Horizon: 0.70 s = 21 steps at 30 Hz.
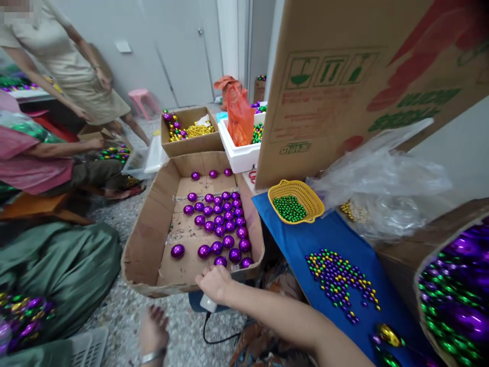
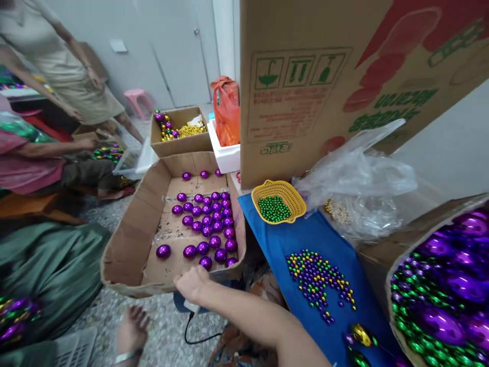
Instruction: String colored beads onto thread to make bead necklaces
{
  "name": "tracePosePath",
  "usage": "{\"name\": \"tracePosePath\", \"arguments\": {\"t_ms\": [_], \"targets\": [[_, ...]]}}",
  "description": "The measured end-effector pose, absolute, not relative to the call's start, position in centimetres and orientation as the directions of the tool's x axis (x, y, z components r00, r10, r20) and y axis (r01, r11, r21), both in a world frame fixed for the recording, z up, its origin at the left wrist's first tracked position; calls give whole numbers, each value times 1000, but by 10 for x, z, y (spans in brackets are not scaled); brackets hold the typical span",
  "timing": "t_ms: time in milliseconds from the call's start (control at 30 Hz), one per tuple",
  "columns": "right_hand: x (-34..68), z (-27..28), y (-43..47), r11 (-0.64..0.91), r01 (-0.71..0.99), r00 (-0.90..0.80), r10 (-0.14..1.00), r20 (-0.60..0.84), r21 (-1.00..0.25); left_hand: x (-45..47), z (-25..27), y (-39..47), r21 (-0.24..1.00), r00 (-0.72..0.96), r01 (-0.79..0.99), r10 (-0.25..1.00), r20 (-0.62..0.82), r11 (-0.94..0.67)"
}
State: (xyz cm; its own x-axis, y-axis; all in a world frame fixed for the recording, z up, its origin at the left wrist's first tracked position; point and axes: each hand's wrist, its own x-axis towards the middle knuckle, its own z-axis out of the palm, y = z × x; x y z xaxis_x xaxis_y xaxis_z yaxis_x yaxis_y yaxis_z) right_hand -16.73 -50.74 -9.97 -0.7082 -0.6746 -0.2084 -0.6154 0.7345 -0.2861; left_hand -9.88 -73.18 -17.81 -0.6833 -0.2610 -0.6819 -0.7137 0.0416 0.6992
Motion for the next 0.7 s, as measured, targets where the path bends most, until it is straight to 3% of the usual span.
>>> {"name": "tracePosePath", "arguments": {"t_ms": [67,100,133,200,300,367,433,467,533,633,700], "targets": [[-167,-104,-511,736,-608,-709,-672,-213,-297,-121,-147,-770,760,-683,-649,-419,-599,-29],[-167,-105,-513,736,-604,-710,-671,-213,-304,-134,-134,-785,823,-665,-547,-518,-539,-153],[-167,-105,-514,736,-601,-711,-671,-211,-312,-147,-122,-796,850,-673,-475,-528,-517,-226],[-168,-100,-513,727,-602,-707,-678,-202,-331,-171,-106,-807,812,-674,-549,-469,-571,-199],[-170,-84,-490,730,-584,-746,-655,-118,-356,-192,-94,-805,735,-645,-676,-441,-624,-52],[-170,-76,-460,793,-483,-864,-500,56,-372,-196,-92,-801,728,-648,-685,-460,-606,5],[-172,-77,-425,868,-260,-960,-184,212,-423,-195,-90,-798,738,-661,-675,-463,-590,24],[-174,-82,-408,871,-139,-975,-36,220,-472,-194,-90,-797,744,-667,-668,-461,-586,22],[-180,-97,-383,798,79,-980,171,98,-598,-192,-87,-794,753,-673,-658,-466,-574,24],[-194,-121,-365,651,275,-959,243,-149,-707,-190,-78,-787,763,-687,-645,-476,-549,51],[-202,-128,-362,618,290,-957,214,-198,-731,-190,-66,-781,788,-709,-610,-502,-495,86]]}}
